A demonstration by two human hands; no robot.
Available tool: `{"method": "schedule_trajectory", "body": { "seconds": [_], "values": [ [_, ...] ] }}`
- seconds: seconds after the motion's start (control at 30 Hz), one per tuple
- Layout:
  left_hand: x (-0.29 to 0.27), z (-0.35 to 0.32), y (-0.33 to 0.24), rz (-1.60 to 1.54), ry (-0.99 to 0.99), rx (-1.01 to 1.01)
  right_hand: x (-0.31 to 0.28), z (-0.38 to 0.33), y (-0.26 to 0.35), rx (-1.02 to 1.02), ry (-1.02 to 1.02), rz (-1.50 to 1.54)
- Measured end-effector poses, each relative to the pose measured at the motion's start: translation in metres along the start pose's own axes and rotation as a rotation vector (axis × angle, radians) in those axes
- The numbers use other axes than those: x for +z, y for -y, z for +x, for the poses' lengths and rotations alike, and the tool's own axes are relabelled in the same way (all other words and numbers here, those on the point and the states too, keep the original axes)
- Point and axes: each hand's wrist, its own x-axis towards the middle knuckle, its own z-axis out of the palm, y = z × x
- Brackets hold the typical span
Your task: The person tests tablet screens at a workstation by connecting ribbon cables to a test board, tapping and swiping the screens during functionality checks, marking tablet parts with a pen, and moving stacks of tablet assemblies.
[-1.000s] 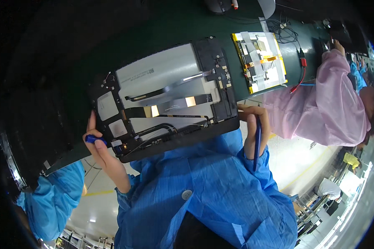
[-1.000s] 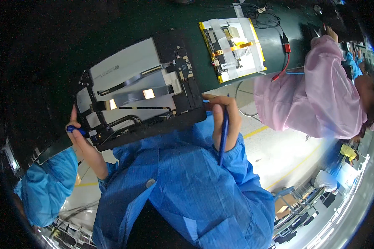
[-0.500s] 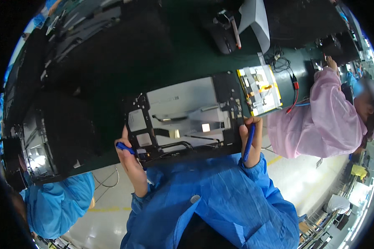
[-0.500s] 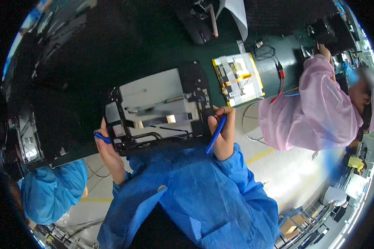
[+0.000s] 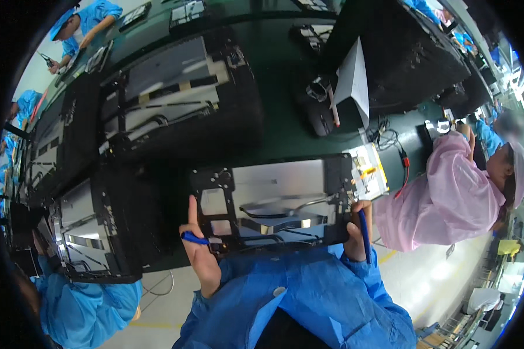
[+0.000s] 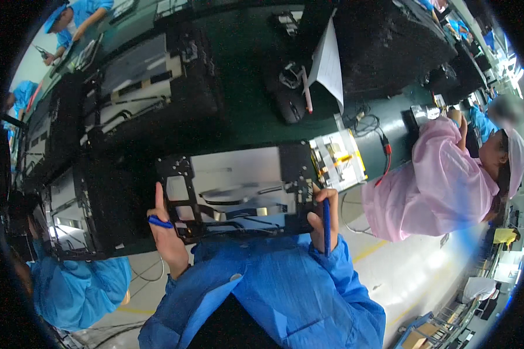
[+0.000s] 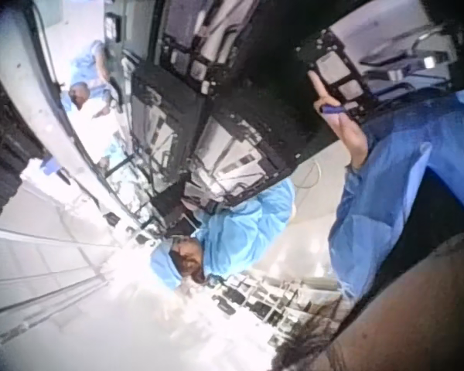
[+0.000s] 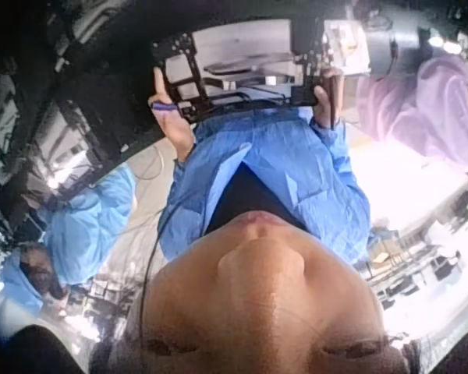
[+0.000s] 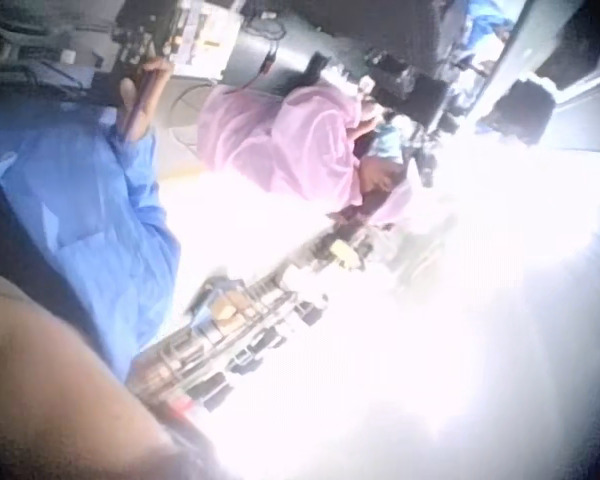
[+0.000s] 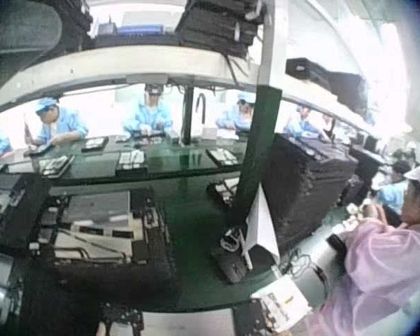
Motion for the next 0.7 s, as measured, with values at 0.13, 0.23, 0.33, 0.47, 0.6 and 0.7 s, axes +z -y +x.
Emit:
{"method": "schedule_trajectory", "body": {
  "seconds": [0.13,0.23,0.33,0.47,0.6,0.7],
  "values": [
    [0.014,0.008,-0.039,-0.005,0.089,-0.037,-0.003,0.003,0.019,-0.021,-0.09,-0.341],
    [0.005,0.017,-0.062,-0.106,0.104,-0.243,-0.011,0.012,0.047,0.038,-0.079,-0.152],
    [-0.003,0.028,-0.056,-0.313,0.195,0.078,0.022,0.033,0.094,0.112,-0.072,-0.017],
    [-0.013,0.027,-0.045,-0.279,-0.02,0.065,0.023,0.087,0.129,0.192,-0.142,0.027],
    [-0.011,0.047,-0.032,-0.184,0.112,0.181,0.059,0.182,0.152,0.265,0.256,0.277],
    [-0.012,0.057,-0.01,0.027,0.144,0.214,0.105,0.265,0.143,0.274,0.049,0.147]
  ]
}}
